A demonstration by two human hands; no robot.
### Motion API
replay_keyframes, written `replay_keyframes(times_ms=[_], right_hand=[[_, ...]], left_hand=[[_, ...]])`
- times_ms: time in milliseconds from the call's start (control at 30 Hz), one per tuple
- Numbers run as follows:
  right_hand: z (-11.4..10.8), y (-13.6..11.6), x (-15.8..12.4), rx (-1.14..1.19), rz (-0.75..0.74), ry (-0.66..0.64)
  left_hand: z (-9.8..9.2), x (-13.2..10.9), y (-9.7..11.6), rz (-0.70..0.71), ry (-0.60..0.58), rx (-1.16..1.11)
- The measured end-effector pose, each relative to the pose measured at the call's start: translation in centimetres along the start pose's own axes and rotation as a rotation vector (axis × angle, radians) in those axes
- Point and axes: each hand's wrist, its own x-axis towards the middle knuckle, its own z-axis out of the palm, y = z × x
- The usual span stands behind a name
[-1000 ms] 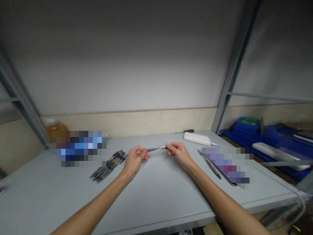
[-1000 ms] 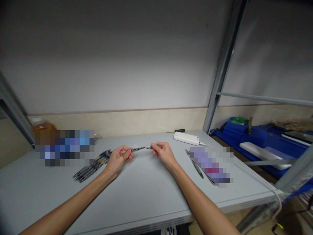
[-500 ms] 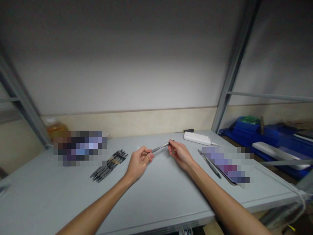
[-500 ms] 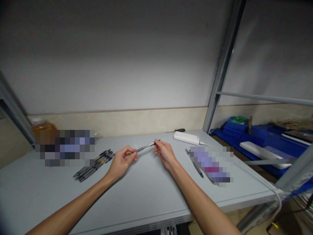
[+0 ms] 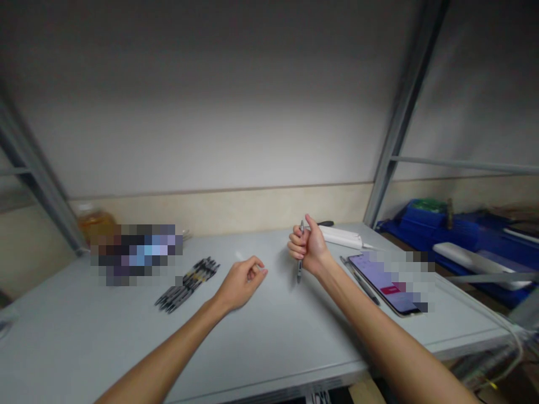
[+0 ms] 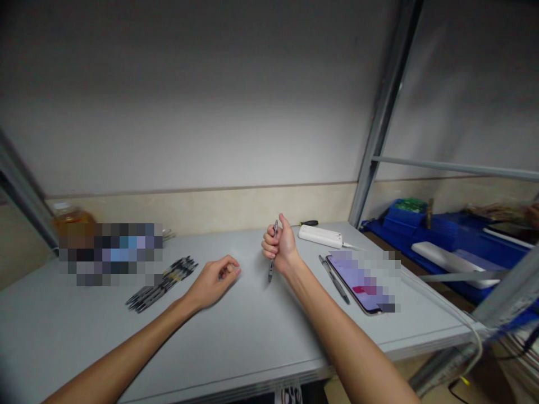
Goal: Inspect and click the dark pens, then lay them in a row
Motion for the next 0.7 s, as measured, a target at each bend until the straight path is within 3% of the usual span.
replay_keyframes(times_ms=[267,700], right_hand=[[2.6,-0.7,-0.6,0.001,0.026,-0.015],[2.7,-0.7,-0.7,-0.05,0.058,-0.11]], left_hand=[[0.0,-0.1,0.0,-0.01,-0.038,0.066],[-0.2,-0.1,-0.1,-0.019,-0.087,0.12]])
